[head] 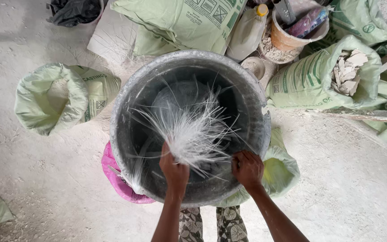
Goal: The person wipes down long plaster cornice moldings with wet hands, washes their hands at a tap, dips a bundle of white fiberglass strands in a bucket of slurry, and spreads the strands along the mold cavities. They then pour liquid from a small container over the mold and smooth the surface by hand.
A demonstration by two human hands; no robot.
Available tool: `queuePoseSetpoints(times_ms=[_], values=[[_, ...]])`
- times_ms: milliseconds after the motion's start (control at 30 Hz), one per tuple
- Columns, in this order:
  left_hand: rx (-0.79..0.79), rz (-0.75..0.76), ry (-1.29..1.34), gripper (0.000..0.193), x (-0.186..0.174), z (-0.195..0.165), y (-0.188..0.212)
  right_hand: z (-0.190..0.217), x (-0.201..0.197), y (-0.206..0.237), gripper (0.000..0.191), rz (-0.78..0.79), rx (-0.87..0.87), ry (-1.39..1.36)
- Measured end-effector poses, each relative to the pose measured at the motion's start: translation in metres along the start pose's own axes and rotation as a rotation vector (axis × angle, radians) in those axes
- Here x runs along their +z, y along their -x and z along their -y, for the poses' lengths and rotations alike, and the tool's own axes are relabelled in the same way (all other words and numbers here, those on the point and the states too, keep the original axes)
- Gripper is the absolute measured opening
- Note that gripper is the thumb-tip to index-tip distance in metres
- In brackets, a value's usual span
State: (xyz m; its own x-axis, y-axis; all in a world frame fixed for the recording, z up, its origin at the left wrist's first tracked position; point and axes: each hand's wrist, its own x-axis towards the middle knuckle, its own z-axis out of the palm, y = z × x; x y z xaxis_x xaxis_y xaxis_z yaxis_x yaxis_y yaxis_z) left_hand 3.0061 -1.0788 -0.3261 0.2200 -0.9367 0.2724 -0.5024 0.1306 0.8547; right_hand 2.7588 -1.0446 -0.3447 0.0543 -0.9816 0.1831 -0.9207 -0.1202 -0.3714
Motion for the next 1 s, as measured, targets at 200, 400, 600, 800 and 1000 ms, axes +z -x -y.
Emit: queuePoseSetpoints(times_ms=[200, 400, 600, 800, 1000], values=[[-0.049, 0.099, -0.004, 0.032, 0.0, -0.002, 0.015, -0.01, 0.009, 0.011, 0.003, 0.132, 0.129, -0.032], [-0.119, 0.173, 0.1, 0.042, -0.007, 0.002, 0.019, -0.021, 0.014, 0.016, 0.016, 0.072, -0.017, 0.08], [-0.114, 0.154, 0.017, 0.049, -0.006, -0.001, 0.017, -0.014, 0.01, 0.013, 0.014, 0.062, -0.041, 0.063], [-0.016, 0.065, -0.112, 0.055, -0.004, 0.01, 0.017, -0.003, 0.005, 0.006, 0.006, 0.115, 0.051, 0.022], [-0.028, 0.135, -0.282, 0.052, 0.007, 0.017, 0.015, 0.0, 0.004, -0.001, 0.009, 0.077, 0.035, -0.028]])
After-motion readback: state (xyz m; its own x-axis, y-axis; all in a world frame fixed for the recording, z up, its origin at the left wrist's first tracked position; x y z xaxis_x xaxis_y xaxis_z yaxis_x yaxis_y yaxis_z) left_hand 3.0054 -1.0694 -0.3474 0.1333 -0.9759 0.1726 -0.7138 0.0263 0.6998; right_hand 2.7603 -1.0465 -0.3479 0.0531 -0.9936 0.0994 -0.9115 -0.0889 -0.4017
